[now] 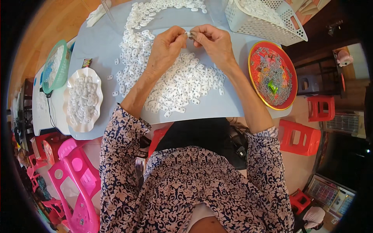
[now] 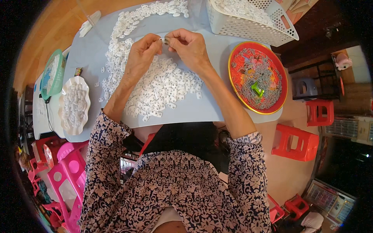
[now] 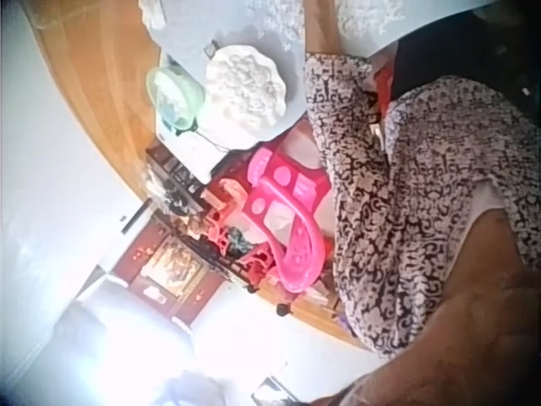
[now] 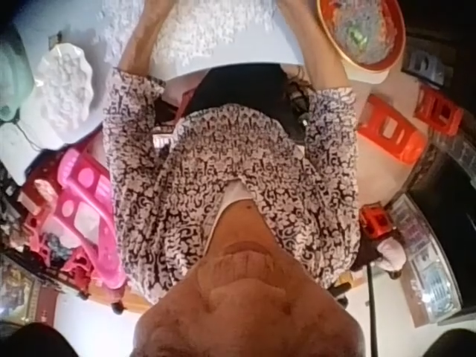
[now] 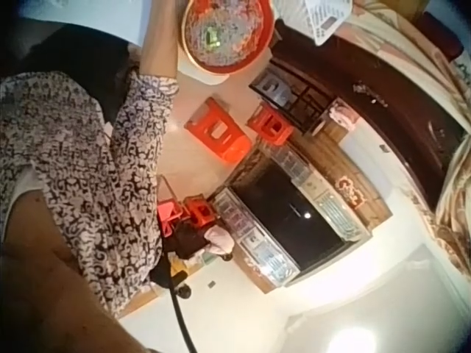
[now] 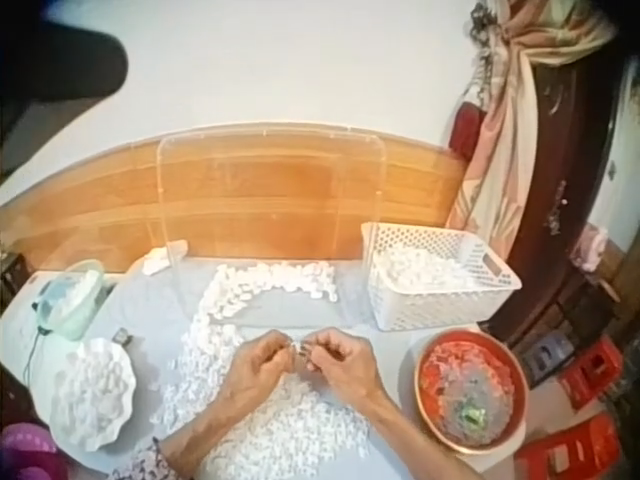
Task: The recorder is manually assembling small white plastic rings by inserting metal pins into them at a workspace.
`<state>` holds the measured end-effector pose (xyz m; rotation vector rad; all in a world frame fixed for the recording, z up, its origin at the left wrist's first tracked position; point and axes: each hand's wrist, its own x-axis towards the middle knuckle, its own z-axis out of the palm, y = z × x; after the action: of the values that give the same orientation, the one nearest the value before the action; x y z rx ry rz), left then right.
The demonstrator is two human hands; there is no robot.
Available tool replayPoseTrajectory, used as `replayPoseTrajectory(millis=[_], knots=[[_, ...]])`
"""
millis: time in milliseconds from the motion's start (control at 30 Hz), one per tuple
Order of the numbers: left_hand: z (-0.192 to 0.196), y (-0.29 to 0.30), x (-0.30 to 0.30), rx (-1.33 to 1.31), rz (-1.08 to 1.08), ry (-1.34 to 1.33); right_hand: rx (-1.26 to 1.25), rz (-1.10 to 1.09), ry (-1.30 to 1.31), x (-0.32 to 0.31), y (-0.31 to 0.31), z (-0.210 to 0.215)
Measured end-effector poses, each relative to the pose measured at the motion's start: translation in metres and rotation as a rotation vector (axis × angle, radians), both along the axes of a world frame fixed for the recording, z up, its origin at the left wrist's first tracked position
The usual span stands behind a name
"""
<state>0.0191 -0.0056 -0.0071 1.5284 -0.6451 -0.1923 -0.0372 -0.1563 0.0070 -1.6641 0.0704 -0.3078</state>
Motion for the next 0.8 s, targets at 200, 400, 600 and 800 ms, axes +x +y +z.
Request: replayPoseTrajectory(millis=[200,400,600,800], knots=[[0.011,0.002,-0.006,0.122,-0.014,0.024,-0.127,-0.024,-0.087,-0.001,0.002,-0.001],[0.000,-0.002,-0.002,0.040,-0.026,0.024,-0.057,-0.044,-0.061,-0.001,0.001,-0.004],[0.000,-0.002,-0.002,-0.016,-0.057,0.070,-0.085,-0.032,-0.106,-0.002,0.000,-0.007],[0.006,-0.001,-0.002,-0.093,-0.024,0.122,-0.084,-0.121,-0.095,-0.003,-0.007,0.003]])
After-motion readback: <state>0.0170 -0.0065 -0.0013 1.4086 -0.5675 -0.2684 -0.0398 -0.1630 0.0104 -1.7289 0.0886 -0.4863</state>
